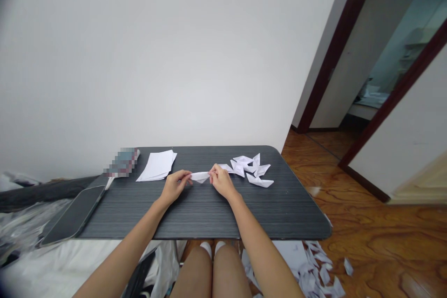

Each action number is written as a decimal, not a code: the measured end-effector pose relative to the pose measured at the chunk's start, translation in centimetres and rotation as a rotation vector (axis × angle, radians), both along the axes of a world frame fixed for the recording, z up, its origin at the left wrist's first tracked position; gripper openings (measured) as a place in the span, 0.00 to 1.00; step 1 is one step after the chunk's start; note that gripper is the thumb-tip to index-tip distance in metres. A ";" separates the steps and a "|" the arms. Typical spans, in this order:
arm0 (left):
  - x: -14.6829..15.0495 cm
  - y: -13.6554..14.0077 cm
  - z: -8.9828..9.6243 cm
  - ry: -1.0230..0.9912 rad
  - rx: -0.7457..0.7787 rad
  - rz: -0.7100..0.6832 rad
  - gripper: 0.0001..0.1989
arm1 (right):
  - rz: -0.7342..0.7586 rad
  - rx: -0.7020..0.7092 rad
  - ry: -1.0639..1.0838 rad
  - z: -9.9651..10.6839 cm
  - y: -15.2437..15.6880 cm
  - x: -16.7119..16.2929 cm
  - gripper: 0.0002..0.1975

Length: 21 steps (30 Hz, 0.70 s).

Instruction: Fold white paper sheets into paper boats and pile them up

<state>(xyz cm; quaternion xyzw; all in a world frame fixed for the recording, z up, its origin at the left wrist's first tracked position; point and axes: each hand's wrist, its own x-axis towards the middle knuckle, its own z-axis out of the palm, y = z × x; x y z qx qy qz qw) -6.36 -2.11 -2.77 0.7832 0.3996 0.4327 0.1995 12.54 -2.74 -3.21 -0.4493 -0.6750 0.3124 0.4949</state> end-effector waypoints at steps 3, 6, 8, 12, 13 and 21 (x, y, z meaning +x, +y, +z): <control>0.0 -0.2 0.1 0.066 0.061 0.024 0.10 | 0.000 0.029 -0.056 0.1 0.0 0.1 0.06; 0.1 -0.4 -0.1 0.103 0.092 0.078 0.09 | -0.004 0.043 -0.083 0.1 0.0 0.0 0.06; 0.2 -0.4 -0.2 0.097 0.080 0.100 0.09 | -0.008 0.042 -0.075 0.1 0.0 0.0 0.06; 0.1 -0.4 -0.4 0.059 0.037 0.079 0.08 | 0.018 -0.006 0.017 -0.1 0.0 0.1 0.07; 0.1 -0.4 -0.4 0.053 0.032 0.064 0.08 | 0.025 -0.028 0.059 -0.2 0.1 0.1 0.07; 1.0 -1.3 0.0 0.219 0.212 0.012 0.11 | 0.044 -0.195 0.438 -0.7 1.2 -1.1 0.14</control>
